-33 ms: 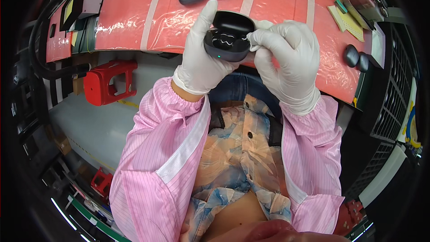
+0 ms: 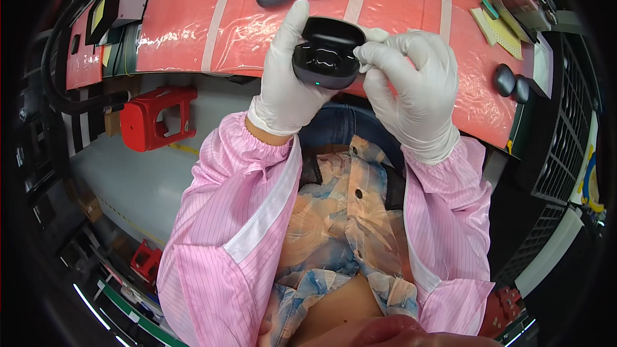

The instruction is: Cleaning and inspecting wireless earbud charging cases at a production station.

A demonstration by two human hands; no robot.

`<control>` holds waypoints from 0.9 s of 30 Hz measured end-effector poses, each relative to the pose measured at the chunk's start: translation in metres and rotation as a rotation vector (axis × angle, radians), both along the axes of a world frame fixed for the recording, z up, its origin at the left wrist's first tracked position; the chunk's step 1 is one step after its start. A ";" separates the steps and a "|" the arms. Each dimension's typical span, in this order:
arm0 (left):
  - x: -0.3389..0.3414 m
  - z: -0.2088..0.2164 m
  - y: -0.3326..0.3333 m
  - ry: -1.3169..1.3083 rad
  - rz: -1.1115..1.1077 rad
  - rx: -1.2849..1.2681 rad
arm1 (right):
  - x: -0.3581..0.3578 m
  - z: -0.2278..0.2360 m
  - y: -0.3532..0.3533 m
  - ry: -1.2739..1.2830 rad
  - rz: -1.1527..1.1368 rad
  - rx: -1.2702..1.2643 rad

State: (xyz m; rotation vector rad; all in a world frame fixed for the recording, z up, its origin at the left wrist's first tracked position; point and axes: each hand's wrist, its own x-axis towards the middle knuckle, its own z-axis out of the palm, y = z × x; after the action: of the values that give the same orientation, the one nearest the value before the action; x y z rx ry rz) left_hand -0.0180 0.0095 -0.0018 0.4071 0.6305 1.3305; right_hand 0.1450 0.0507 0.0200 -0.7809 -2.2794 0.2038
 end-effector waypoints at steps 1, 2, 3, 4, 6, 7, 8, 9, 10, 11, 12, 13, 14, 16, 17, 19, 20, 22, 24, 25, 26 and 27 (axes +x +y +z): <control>0.000 -0.003 -0.001 0.115 0.031 0.039 | 0.000 -0.001 0.001 0.001 0.001 -0.004; 0.001 -0.005 -0.001 0.229 0.061 0.080 | 0.002 -0.003 0.003 0.016 0.008 -0.047; 0.003 -0.006 -0.001 0.228 0.061 0.077 | 0.004 -0.004 0.005 0.032 0.014 -0.090; 0.006 -0.007 -0.002 0.199 0.120 0.123 | 0.008 -0.007 0.009 0.030 0.014 -0.092; 0.006 -0.008 -0.005 0.178 0.187 0.164 | 0.012 -0.013 0.013 0.296 0.018 -0.163; 0.005 -0.007 -0.006 0.240 0.184 0.207 | 0.013 -0.012 0.009 0.333 0.035 -0.223; 0.004 -0.007 -0.006 0.295 0.172 0.252 | 0.013 -0.008 0.007 0.331 0.028 -0.225; 0.005 -0.007 -0.005 0.292 0.166 0.249 | 0.012 0.000 0.007 0.223 0.138 -0.222; 0.006 -0.007 -0.005 0.487 0.199 0.242 | 0.009 0.004 0.006 0.114 0.249 -0.218; 0.008 -0.006 -0.005 0.683 0.232 0.232 | 0.002 -0.006 0.000 0.115 0.176 -0.259; 0.007 0.001 -0.006 0.832 0.187 0.216 | 0.001 -0.007 -0.001 0.116 0.172 -0.264; 0.007 -0.005 -0.007 0.832 0.183 0.213 | -0.001 -0.007 -0.002 0.111 0.144 -0.423; 0.005 -0.013 -0.006 0.831 0.232 0.312 | -0.002 -0.007 -0.001 0.107 0.119 -0.578; 0.001 -0.022 -0.004 0.832 0.285 0.409 | 0.006 -0.005 0.009 0.639 0.244 -1.560; 0.000 -0.024 -0.001 0.774 0.297 0.409 | 0.012 -0.008 0.012 0.678 0.254 -1.472; -0.003 -0.023 0.000 0.701 0.312 0.397 | 0.010 -0.011 0.006 0.742 0.111 -1.364; -0.003 -0.024 0.001 0.703 0.312 0.394 | 0.009 -0.012 0.003 0.805 -0.037 -1.249; -0.003 -0.025 0.002 0.690 0.305 0.402 | 0.004 -0.017 -0.001 0.720 -0.009 -1.075; 0.000 -0.024 0.000 0.682 0.285 0.385 | 0.002 -0.018 0.001 0.451 0.135 -0.666; 0.001 -0.023 -0.001 0.674 0.269 0.371 | 0.002 -0.016 0.005 0.266 0.249 -0.432; 0.001 -0.022 -0.001 0.673 0.269 0.370 | 0.001 -0.011 0.002 0.034 0.119 -0.313; 0.000 -0.021 -0.001 0.735 0.276 0.337 | 0.001 -0.012 0.003 0.034 0.119 -0.313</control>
State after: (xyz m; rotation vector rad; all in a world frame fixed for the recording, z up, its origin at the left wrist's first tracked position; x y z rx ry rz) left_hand -0.0181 0.0090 -0.0227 1.1456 1.0990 1.5518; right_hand 0.1462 0.0538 0.0081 -0.7898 -2.2929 0.6368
